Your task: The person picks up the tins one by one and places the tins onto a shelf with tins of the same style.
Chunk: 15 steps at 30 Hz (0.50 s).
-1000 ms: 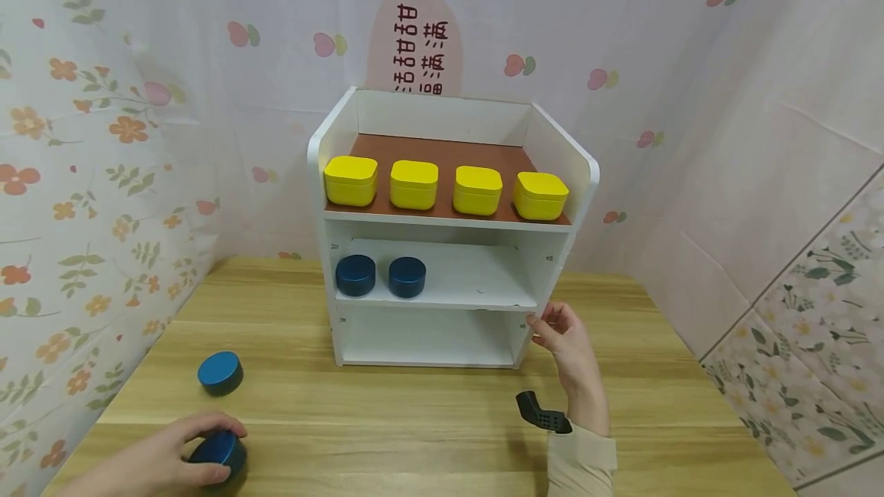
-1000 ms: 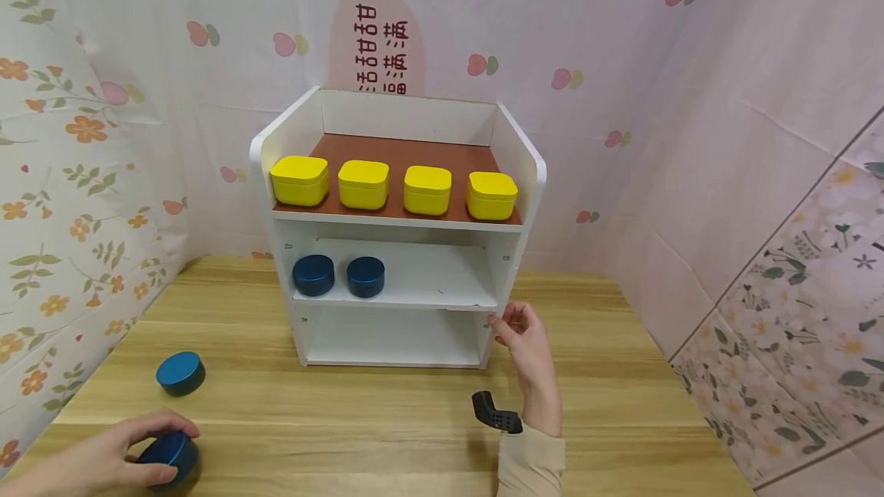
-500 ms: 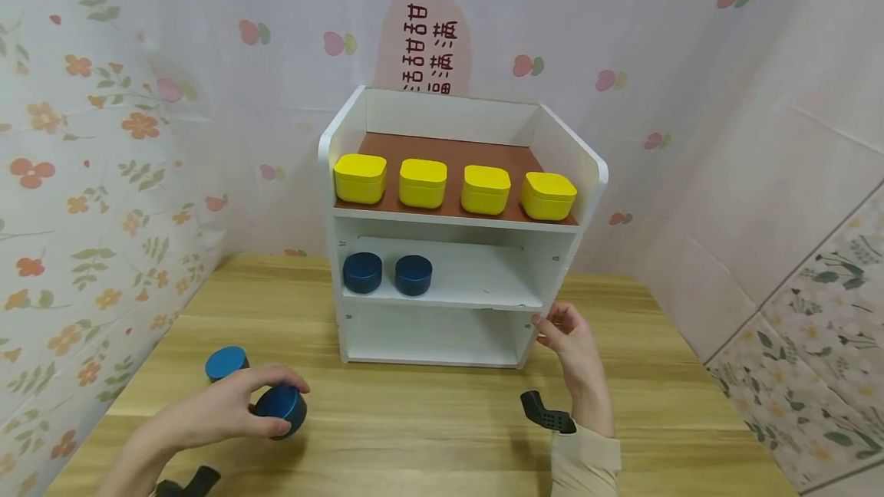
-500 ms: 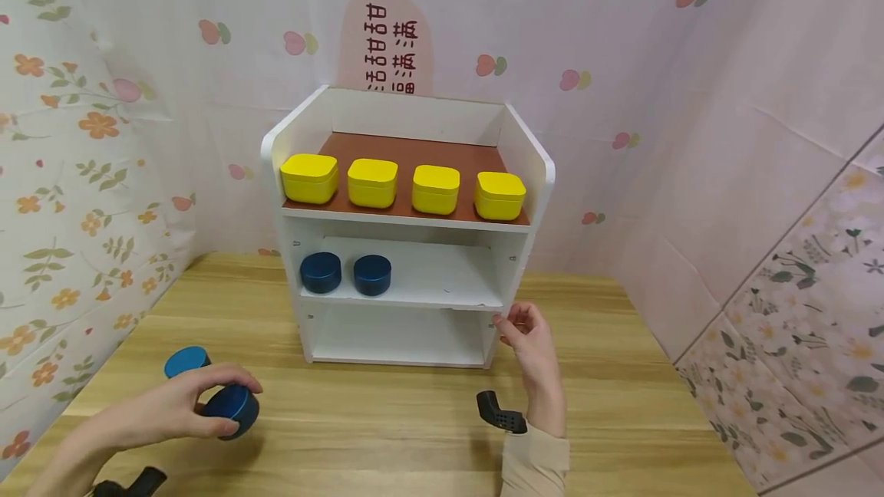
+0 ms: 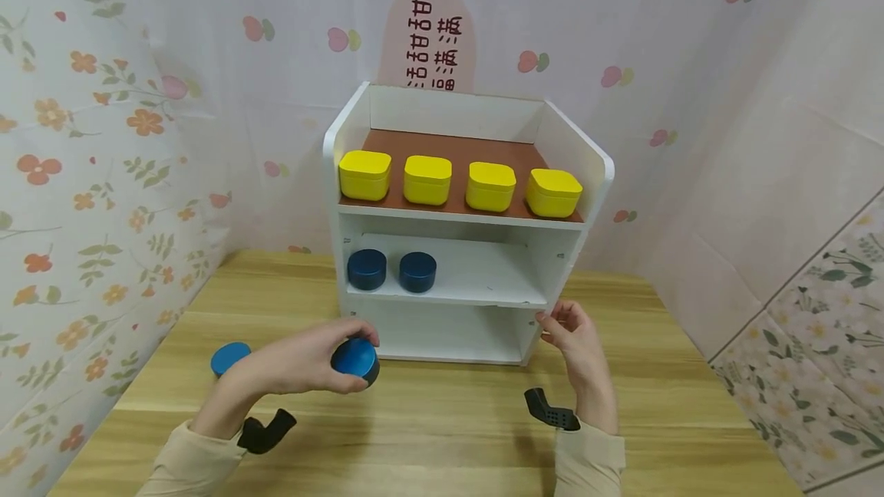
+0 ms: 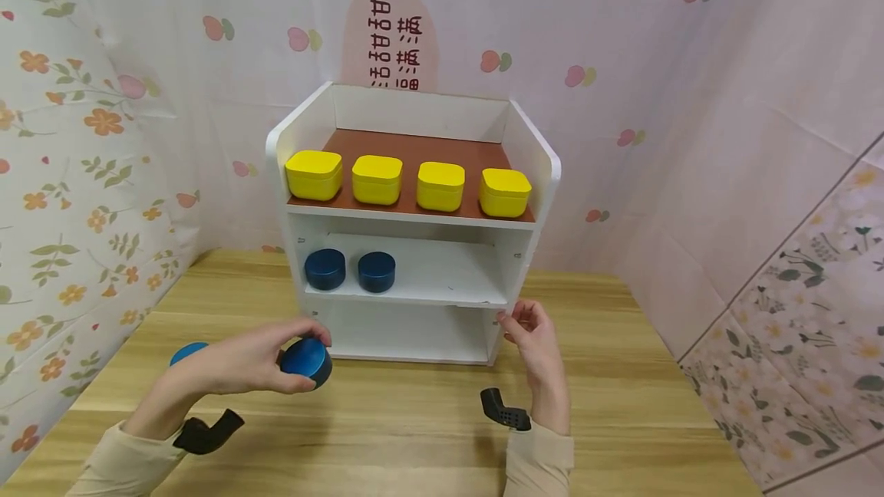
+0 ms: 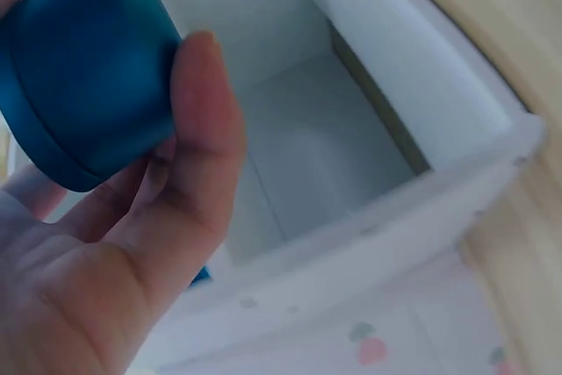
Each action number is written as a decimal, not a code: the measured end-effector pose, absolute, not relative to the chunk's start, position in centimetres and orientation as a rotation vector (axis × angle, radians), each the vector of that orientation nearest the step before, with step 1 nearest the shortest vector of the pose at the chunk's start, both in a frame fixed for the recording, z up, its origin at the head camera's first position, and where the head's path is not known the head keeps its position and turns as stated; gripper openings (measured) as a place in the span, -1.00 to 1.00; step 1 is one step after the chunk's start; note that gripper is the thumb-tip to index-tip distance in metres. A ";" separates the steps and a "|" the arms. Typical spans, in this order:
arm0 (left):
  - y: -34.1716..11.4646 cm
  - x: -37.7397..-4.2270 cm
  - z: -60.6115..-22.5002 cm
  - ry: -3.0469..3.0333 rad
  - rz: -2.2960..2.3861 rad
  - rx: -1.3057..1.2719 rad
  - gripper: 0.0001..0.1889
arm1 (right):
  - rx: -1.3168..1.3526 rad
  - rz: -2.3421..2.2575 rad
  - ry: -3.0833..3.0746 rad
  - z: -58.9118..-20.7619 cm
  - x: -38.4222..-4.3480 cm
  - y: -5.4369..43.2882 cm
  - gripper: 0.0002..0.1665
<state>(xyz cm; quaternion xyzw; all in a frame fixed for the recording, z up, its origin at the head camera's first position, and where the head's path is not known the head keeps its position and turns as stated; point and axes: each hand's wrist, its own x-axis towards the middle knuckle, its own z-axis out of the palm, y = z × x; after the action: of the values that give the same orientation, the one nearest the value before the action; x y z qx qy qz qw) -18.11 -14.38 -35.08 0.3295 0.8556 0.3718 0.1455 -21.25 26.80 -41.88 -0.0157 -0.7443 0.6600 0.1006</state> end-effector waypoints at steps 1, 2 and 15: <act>-13.9 -18.3 -34.8 2.476 1.059 0.958 -0.52 | -0.050 1.951 -2.201 -41.9 -21.3 26.8 -0.67; -13.5 -18.4 -34.6 2.485 1.052 0.973 -0.51 | -0.052 1.952 -2.202 -41.8 -21.3 26.8 -0.67; -7.3 -20.0 -31.4 2.596 0.953 1.202 -0.51 | -0.050 1.973 -2.197 -41.7 -21.2 26.8 -0.64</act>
<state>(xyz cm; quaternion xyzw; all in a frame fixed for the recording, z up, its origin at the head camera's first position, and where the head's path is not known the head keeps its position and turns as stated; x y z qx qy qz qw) -19.97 -7.34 -31.36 0.3979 0.8593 0.3153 0.0630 -21.22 26.79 -41.71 -0.0169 -0.7407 0.6651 0.0939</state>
